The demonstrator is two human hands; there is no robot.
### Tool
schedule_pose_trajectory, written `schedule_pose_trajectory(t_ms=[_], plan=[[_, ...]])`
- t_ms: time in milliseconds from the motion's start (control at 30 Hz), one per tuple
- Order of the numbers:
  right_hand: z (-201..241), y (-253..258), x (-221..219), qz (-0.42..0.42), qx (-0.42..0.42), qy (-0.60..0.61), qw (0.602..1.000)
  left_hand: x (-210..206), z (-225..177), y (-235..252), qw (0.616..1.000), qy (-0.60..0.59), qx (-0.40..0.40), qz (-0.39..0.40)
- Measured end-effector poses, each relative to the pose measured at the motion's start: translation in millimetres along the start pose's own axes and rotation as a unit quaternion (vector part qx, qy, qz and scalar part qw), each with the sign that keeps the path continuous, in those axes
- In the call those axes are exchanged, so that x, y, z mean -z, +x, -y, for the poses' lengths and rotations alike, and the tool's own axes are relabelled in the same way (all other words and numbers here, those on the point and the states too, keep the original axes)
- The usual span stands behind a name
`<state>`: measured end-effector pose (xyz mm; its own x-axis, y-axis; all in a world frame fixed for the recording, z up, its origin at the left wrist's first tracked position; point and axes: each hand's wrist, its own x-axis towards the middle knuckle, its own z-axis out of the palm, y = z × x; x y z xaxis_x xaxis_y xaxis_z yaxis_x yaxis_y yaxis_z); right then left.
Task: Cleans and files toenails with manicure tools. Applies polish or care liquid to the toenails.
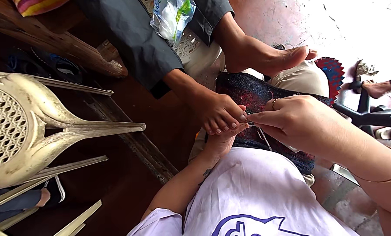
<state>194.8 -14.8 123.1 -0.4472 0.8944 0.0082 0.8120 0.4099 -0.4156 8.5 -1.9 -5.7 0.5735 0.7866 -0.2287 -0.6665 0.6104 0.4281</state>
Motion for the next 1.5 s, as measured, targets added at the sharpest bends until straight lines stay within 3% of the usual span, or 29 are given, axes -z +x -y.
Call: schedule_pose_trajectory(t_ms=[700, 967, 1500], plan=[[4.5, -2.1, -6.1, -0.013, 0.02, -0.024, 0.999, -0.8, -1.4, 1.0, 1.0, 0.03, 0.003, -0.004], [21.2, -6.3, -13.8, -0.026, 0.002, -0.105, 0.994, -2.1, -1.8, 0.7, 0.999, 0.034, 0.008, -0.011], [24.8, -14.5, -19.2, -0.064, -0.063, -0.055, 0.994, -7.9, -2.5, 0.2, 0.998, 0.052, 0.003, -0.035]])
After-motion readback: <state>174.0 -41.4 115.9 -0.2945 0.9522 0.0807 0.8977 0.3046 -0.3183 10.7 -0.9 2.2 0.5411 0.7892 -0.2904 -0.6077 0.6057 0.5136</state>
